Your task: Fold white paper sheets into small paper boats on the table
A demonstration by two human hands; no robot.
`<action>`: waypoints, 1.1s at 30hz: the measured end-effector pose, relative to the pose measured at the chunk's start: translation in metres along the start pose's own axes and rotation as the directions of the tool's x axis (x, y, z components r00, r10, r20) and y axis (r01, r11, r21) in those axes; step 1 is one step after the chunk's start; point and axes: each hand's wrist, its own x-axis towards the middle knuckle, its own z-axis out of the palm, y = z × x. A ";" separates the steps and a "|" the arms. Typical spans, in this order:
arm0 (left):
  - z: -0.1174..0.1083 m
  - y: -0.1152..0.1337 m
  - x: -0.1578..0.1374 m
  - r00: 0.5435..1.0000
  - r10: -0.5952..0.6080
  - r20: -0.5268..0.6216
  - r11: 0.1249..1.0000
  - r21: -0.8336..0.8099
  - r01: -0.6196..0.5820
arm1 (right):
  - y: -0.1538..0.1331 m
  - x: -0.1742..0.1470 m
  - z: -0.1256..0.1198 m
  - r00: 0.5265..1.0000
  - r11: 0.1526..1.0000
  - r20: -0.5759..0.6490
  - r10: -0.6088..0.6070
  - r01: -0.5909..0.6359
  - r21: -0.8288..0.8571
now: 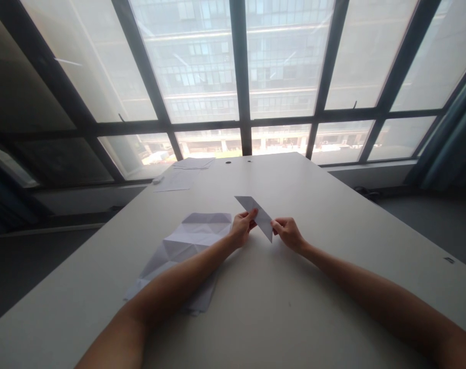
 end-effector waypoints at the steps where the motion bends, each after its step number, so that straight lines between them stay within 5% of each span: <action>1: 0.000 0.000 0.000 1.000 0.002 -0.005 1.000 -0.008 -0.002 | 0.000 0.000 0.000 1.000 1.000 -0.010 -0.012 0.012 -0.005; 18: -0.004 0.005 0.006 0.985 0.050 -0.164 0.986 -0.150 -0.075 | -0.001 -0.010 0.009 0.989 0.986 0.132 -0.059 0.078 -0.145; 28: 0.010 0.004 -0.019 0.986 -0.031 0.164 0.991 0.132 0.009 | -0.001 -0.001 0.001 1.000 0.996 0.018 -0.016 0.014 0.092; 33: 0.012 0.007 -0.016 0.993 -0.003 0.114 0.998 0.057 -0.003 | -0.001 -0.006 0.002 0.995 0.995 0.089 -0.034 0.025 0.098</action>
